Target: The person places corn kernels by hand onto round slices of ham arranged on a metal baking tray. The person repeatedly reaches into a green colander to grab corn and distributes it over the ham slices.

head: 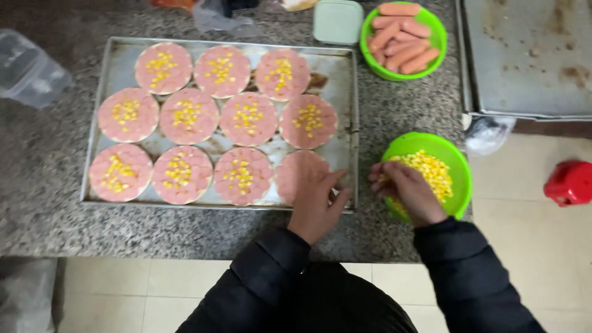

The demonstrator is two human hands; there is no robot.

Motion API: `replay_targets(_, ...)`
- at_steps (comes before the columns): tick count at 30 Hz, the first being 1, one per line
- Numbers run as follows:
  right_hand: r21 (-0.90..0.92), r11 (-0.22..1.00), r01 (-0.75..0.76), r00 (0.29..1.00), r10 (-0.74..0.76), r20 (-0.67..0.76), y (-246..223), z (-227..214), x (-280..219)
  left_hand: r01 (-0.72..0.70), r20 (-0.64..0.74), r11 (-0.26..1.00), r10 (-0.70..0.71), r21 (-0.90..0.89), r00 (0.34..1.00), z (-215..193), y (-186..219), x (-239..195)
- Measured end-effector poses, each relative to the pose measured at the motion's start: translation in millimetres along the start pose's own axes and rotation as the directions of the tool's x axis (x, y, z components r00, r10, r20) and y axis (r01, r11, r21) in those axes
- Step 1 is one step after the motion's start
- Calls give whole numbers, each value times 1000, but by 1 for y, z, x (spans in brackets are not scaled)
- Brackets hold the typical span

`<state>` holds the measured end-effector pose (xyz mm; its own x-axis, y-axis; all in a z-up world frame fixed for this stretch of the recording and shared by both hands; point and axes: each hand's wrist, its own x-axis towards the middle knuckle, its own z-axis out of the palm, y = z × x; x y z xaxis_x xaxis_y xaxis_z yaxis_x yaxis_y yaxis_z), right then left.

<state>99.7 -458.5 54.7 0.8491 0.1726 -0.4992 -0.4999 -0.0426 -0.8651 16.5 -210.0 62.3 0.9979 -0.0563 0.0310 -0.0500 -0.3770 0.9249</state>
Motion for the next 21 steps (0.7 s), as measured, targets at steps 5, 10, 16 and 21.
replay_targets(5,-856,505,-115,980,-83,-181,20,-108,47,199,309,969,-148,-144,940,51,6,24)
replay_targets(10,-949,289,-125,979,-122,-166,41,-87,79,288,403,947,-211,-141,890,86,12,37)
replay_targets(16,-950,311,2,999,-31,-8,-7,-13,31,255,327,958,-201,-134,923,95,25,39)
replay_targets(21,-939,343,22,999,-49,5,-2,-14,25,261,324,954,-203,-149,924,103,13,38)
